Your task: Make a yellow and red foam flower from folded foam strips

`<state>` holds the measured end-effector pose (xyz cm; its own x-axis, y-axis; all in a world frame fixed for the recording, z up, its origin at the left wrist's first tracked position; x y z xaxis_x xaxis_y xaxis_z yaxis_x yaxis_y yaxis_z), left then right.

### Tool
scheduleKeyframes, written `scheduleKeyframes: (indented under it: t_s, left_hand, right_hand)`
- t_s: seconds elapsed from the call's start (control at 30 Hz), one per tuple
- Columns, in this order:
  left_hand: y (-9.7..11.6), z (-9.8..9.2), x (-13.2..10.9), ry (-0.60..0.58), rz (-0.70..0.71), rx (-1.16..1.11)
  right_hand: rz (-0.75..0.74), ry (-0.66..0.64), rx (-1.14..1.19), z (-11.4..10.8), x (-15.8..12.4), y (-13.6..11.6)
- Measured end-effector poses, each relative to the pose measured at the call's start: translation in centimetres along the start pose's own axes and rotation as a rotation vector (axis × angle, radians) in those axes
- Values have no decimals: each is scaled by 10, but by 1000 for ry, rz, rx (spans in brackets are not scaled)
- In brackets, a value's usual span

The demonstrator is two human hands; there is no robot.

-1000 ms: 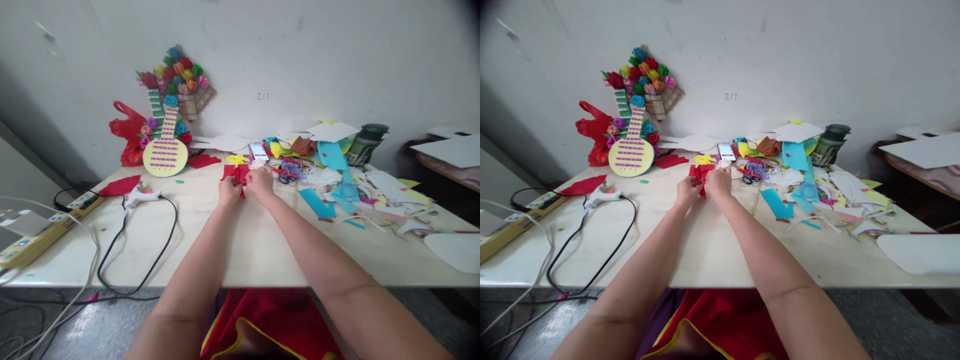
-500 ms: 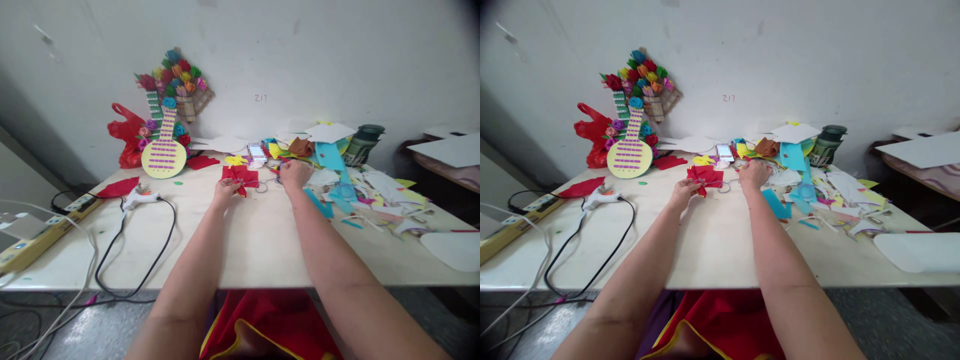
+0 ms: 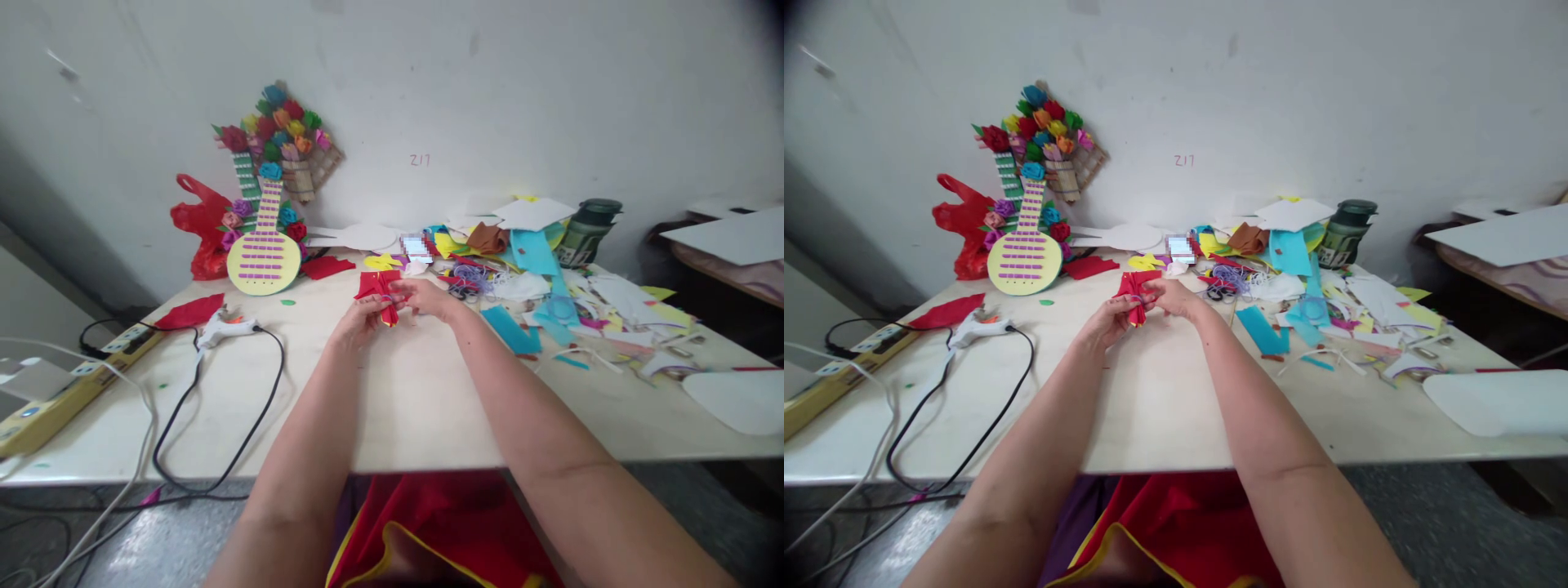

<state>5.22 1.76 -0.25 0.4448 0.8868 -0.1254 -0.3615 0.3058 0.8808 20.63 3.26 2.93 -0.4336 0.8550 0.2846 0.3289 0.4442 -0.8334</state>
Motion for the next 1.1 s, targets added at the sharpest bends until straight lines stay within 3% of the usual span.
scheduleKeyframes:
  t_s: [0.07,0.17,0.47,0.6,0.77,1.1]
  left_hand:
    - [0,-2,0,-5,-9,-15]
    - [1,-5,1,16,0,-30]
    - [1,-6,0,61,-36,-59]
    - [-1,-9,0,70,-73,-62]
    - [-2,-10,0,70,-79,-59]
    - [-3,-12,2,94,-76,-44]
  right_hand:
    - [20,-132,125,6,-2,-1]
    - [68,-188,130,6,-5,-1]
    - [-86,-55,-111,-6,-1,3]
    - [-112,-31,-77,-7,2,12]
    - [-44,-48,46,-8,1,15]
    - [-51,-14,57,-11,-5,-3]
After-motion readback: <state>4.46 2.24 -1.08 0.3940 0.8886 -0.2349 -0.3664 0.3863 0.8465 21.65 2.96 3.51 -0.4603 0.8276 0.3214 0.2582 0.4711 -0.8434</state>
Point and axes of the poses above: each hand's wrist, its own x-axis towards the middle knuckle, its own z-axis out of the palm, y = z × x, the point moved 2 cm from there along x, towards the middle knuckle, and after that the axes turned 12 degrees about -z, right-handed, at the moved point
